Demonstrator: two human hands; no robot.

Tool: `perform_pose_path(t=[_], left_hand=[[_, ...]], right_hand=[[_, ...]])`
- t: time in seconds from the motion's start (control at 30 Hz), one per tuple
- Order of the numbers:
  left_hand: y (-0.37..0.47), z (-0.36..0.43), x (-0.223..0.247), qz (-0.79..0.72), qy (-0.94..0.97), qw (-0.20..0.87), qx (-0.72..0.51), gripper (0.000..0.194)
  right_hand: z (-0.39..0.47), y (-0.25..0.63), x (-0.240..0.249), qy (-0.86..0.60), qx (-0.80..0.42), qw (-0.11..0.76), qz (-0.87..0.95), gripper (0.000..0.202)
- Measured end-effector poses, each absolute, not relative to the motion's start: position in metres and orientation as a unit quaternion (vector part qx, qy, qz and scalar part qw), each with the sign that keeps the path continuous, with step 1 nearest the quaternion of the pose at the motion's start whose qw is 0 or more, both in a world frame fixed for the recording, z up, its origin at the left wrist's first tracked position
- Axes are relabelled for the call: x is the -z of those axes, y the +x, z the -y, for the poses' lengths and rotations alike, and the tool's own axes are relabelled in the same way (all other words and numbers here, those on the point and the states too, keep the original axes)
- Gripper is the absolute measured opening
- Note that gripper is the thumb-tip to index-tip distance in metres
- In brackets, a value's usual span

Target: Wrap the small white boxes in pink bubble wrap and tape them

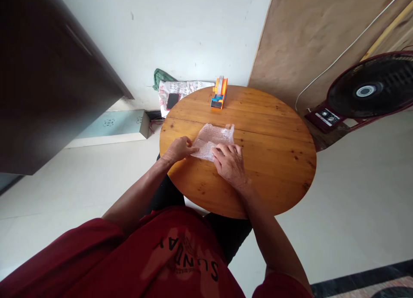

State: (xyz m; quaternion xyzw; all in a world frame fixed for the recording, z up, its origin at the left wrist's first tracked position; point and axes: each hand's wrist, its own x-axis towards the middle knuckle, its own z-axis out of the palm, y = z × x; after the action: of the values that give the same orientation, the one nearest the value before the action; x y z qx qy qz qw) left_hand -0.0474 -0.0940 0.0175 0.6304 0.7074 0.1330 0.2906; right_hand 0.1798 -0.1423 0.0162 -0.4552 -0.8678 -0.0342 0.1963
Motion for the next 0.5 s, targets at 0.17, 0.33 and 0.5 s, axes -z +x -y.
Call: perform_pose_path(t=[0.17,0.33,0.5], left_hand=[[-0.051,0.094,-0.008,-0.665,0.551,0.458,-0.211,0.019],[-0.042,0.101,-0.014,-0.641,0.521,0.483,-0.291,0.021],[-0.019,0.104,-0.024,-0.598,0.489,0.518,-0.366,0.022]], right_hand=[[0.142,0.179,-0.015,-0.456,0.032,0.19,0.869,0.027],[0.142,0.176,-0.017,-0.458,0.034,0.181,0.87,0.033],[0.141,0.174,-0.024,-0.453,0.042,0.169,0.874,0.032]])
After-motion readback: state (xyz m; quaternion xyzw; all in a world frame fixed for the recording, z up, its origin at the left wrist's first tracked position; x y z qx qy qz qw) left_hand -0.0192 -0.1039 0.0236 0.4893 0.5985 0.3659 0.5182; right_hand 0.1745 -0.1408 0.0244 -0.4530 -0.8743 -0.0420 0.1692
